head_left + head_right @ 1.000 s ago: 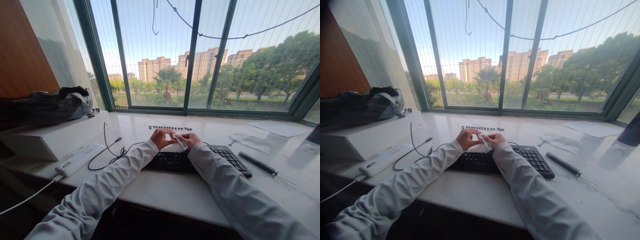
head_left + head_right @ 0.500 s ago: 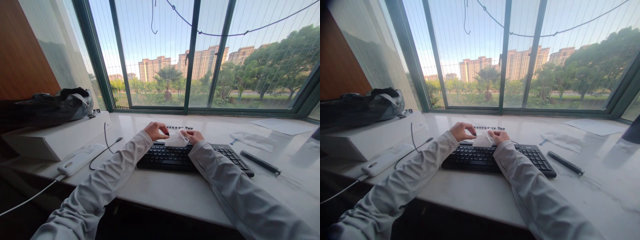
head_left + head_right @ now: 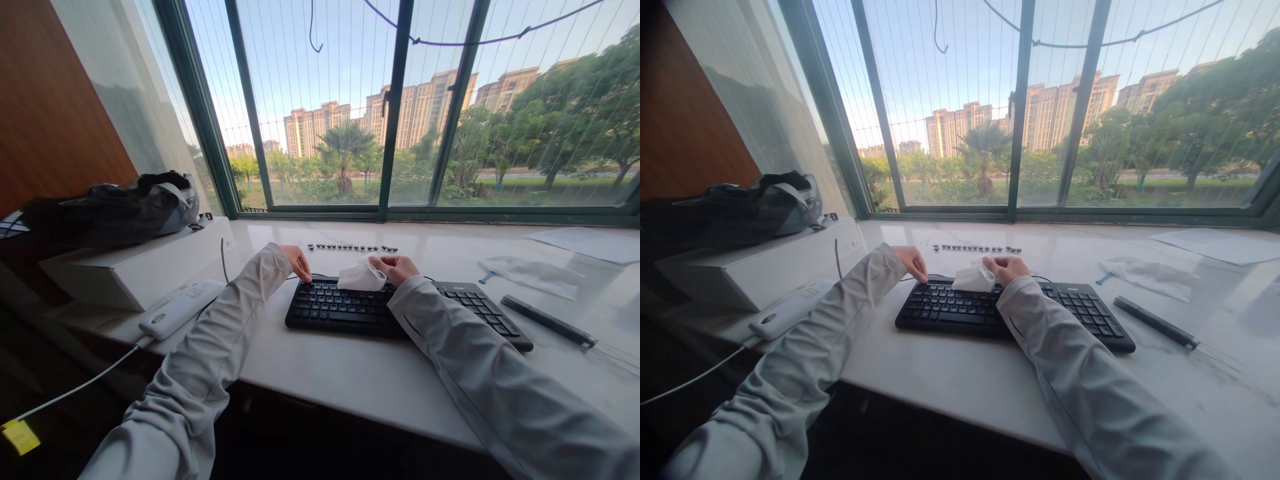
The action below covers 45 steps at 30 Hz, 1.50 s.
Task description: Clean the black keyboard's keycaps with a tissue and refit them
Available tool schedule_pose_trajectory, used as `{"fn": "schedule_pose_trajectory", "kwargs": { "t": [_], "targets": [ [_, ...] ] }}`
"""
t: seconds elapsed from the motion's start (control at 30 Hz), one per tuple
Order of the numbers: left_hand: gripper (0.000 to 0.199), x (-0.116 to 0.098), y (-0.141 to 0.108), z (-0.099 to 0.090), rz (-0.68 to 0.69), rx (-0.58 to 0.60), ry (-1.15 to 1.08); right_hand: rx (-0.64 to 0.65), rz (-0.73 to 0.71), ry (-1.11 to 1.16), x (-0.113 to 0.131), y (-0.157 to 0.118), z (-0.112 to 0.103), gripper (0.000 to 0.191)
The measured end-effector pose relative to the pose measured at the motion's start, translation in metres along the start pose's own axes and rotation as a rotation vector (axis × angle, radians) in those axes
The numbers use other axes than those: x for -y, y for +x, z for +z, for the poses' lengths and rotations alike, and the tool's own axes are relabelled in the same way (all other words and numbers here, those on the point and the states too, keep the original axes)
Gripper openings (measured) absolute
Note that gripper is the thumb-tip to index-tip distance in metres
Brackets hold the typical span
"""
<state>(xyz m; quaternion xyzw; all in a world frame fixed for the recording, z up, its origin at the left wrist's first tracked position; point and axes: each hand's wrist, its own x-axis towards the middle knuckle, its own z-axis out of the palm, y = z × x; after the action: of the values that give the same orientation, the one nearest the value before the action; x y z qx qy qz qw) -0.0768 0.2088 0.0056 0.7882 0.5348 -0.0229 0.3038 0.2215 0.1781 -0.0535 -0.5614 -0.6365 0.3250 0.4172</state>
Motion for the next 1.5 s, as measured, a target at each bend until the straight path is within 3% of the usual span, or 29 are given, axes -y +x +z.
{"fn": "schedule_pose_trajectory", "kwargs": {
  "t": [0.57,0.93,1.13,1.37,1.5],
  "targets": [
    [0.045,-0.008,0.002,0.007,-0.081,-0.037,0.105,0.016,-0.027,0.002,0.01,-0.011,0.003,0.044],
    [0.049,-0.005,0.004,0.005,-0.079,0.01,0.107,0.031,-0.018,-0.017,0.008,-0.009,0.001,0.048],
    [0.05,-0.008,0.005,0.01,-0.105,-0.041,0.106,0.041,-0.025,-0.005,0.009,-0.011,0.002,0.048],
    [0.052,-0.01,0.019,0.011,-0.185,-0.108,0.174,0.057,-0.018,0.017,0.008,-0.011,0.003,0.044],
    [0.049,-0.011,0.029,0.01,-0.214,-0.081,0.182,0.093,-0.016,0.019,0.004,-0.006,0.003,0.048]
  ]
}}
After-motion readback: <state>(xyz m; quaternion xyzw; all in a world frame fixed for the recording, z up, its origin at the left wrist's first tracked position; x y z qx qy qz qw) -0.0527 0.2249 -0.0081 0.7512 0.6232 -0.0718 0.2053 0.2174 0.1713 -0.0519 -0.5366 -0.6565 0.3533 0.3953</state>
